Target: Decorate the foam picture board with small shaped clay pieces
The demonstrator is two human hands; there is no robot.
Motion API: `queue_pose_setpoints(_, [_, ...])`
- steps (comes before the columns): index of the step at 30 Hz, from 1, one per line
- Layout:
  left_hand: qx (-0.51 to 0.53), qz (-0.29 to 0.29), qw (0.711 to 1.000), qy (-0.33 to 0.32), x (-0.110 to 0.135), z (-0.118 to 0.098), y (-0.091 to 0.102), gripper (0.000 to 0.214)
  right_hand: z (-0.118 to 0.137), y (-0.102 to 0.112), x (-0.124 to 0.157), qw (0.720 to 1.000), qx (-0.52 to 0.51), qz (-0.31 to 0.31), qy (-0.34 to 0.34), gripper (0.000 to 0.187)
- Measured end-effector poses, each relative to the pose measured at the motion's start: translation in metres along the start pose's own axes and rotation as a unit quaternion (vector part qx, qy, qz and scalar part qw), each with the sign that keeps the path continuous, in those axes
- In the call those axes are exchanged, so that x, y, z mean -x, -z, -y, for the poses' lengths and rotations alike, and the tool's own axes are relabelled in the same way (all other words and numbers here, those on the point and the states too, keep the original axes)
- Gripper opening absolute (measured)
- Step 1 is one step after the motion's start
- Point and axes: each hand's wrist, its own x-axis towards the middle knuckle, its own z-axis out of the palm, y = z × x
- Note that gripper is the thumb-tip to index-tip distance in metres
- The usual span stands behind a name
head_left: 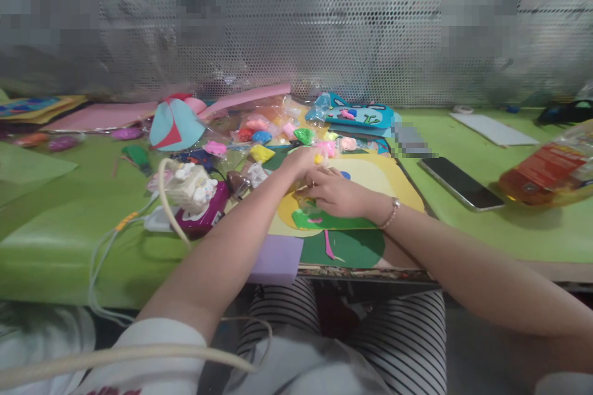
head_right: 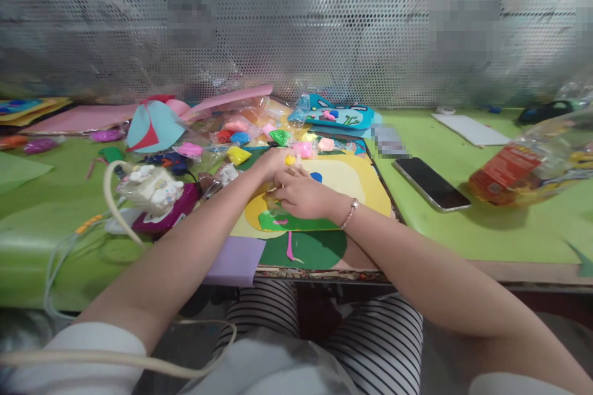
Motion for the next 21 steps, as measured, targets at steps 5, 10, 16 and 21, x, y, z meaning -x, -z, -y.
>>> queue_pose_setpoints(5, [0.002,-0.006,1.0,0.002,-0.004,0.004,-0.003,0.026,0.005,0.002,0.0,0.999,-0.014,0.0,0.039,0.033])
queue_pose_setpoints(10, [0.003,-0.004,1.0,-0.025,0.001,0.002,-0.001,0.023,0.004,0.002,0.0,0.999,-0.021,-0.019,0.023,0.034])
queue_pose_setpoints(16, [0.032,-0.018,0.999,0.0,-0.001,0.002,-0.002,0.021,0.008,0.0,-0.001,1.0,0.019,-0.013,0.007,0.029])
queue_pose_setpoints(21, [0.019,-0.014,1.0,-0.001,0.0,0.001,-0.001,0.025,0.015,0.002,-0.002,0.999,0.018,-0.021,0.022,0.027])
